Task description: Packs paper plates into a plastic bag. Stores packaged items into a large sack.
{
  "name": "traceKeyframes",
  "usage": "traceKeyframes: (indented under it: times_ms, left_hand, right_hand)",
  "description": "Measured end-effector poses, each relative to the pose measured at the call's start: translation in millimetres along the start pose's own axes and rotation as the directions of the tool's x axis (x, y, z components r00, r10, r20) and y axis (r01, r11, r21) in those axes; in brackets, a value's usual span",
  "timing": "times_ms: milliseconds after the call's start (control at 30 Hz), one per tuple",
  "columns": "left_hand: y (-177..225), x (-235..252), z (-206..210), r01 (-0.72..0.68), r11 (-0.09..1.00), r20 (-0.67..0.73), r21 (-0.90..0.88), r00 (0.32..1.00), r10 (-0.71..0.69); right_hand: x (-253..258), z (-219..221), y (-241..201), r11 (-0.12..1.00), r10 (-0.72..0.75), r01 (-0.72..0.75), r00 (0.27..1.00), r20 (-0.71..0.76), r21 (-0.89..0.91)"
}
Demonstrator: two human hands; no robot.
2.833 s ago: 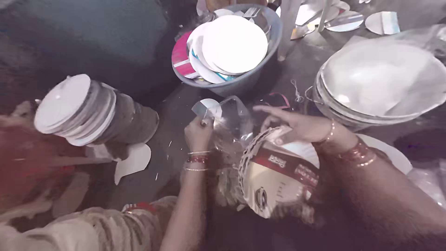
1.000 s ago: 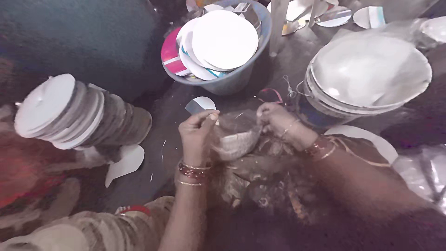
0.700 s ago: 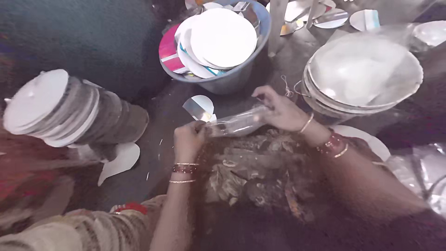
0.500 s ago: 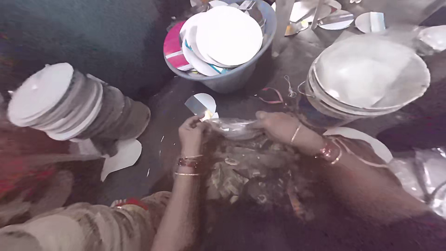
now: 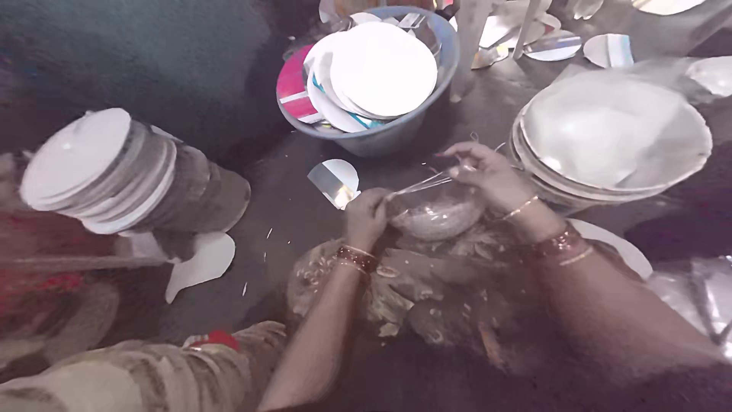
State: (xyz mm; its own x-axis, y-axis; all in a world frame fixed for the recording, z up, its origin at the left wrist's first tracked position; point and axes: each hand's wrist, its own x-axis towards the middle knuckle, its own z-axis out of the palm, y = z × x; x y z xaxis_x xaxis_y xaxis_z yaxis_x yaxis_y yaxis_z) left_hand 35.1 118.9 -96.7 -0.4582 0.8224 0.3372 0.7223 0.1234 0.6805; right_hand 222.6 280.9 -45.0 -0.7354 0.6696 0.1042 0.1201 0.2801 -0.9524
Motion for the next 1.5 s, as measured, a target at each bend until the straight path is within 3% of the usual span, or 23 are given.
traceKeyframes:
  times_ms: [67,133,200,267,333,400,500,567,633,667,733,800,900,1000,1133,1200,1300,1400,1500]
  left_hand:
    - [14.8,12.4,-1.0,0.362,0.911,0.038,-0.197,0.931,-0.362]
    - [13.3,22.0,2.6,0.522,0.784,0.054,-0.337,0.842,-0.537]
    - [10.1,24.2,4.0,0.575,0.701,0.083,-0.421,0.794,-0.602]
    - [4.5,20.9,8.3,0.597,0.652,0.141,-0.467,0.779,-0.611]
    - [-2.0,16.2,13.6,0.611,0.603,0.170,-0.513,0.760,-0.627]
    - [-4.0,14.6,13.1,0.608,0.533,0.156,-0.589,0.732,-0.663]
    - [-9.8,15.3,6.4,0.569,0.494,0.109,-0.658,0.720,-0.685]
    - [-14.8,14.7,0.7,0.513,0.650,-0.030,-0.561,0.772,-0.635]
    - [-22.5,10.0,-7.9,0.376,0.888,-0.174,-0.265,0.887,-0.427]
    - [-24.5,8.2,-11.5,0.255,0.961,-0.177,-0.109,0.946,-0.271]
    - [-26.1,7.3,-12.1,-0.024,0.996,-0.055,0.083,0.998,0.029]
    - [-27.1,6.7,-3.9,-0.213,0.972,0.126,0.101,0.972,0.200]
    - [-27.6,8.0,-1.3,-0.158,0.986,0.438,0.046,0.890,0.122]
    - [-28.2,10.0,-15.7,-0.121,0.981,0.466,0.151,0.884,0.037]
    - [-38.3,7.0,-23.6,-0.249,0.939,0.251,0.237,0.949,0.188]
    - [-41.3,5.5,-18.8,-0.298,0.919,0.076,0.257,0.955,0.288]
    - [-35.9,4.3,-14.1,-0.291,0.890,-0.131,0.352,0.926,0.354]
    - [-24.1,3.4,-10.9,-0.179,0.874,-0.203,0.452,0.933,0.296]
    - [-10.7,0.8,-14.1,-0.047,0.907,-0.081,0.418,0.993,0.089]
  right_hand:
    - [0.3,-3.7,3.6,0.949,-0.160,0.188,0.979,0.129,-0.252]
    - [-1.0,0.8,-1.6,0.876,-0.053,0.211,0.936,0.349,-0.433]
    - [-1.4,13.7,-9.5,0.803,0.242,0.117,0.832,0.499,-0.584]
    - [-1.8,27.9,-9.3,0.702,0.484,0.081,0.675,0.557,-0.708]
    - [-6.1,40.9,-1.0,0.640,0.610,0.071,0.558,0.563,-0.765]
    - [-8.7,54.7,9.5,0.580,0.646,0.128,0.529,0.550,-0.804]
    - [-5.8,70.1,15.9,0.558,0.592,0.205,0.581,0.559,-0.804]
    - [-4.5,70.6,19.9,0.640,0.450,0.226,0.664,0.597,-0.734]
    - [-3.5,60.6,14.1,0.790,0.302,0.178,0.720,0.624,-0.587]
    - [-3.4,52.7,13.2,0.866,0.219,0.147,0.749,0.625,-0.479]
    - [-4.5,41.4,20.6,0.951,0.063,0.121,0.826,0.561,-0.285]
    - [-3.1,34.8,20.8,0.973,0.058,0.067,0.854,0.517,-0.221]
    - [-1.3,29.4,15.7,0.977,0.092,0.016,0.870,0.484,-0.214]
    - [-2.8,27.6,17.6,0.982,0.072,0.013,0.894,0.442,-0.186]
    - [9.6,18.0,36.0,0.975,-0.046,0.126,0.921,0.386,-0.184]
    - [13.4,9.2,29.8,0.924,0.040,0.111,0.923,0.382,-0.366]
    - [14.5,7.7,21.8,0.812,0.210,-0.032,0.947,0.241,-0.583]
    - [16.2,3.6,17.5,0.826,0.228,-0.118,0.964,0.135,-0.552]
    - [14.5,1.3,6.4,0.834,0.234,-0.131,0.964,0.129,-0.535]
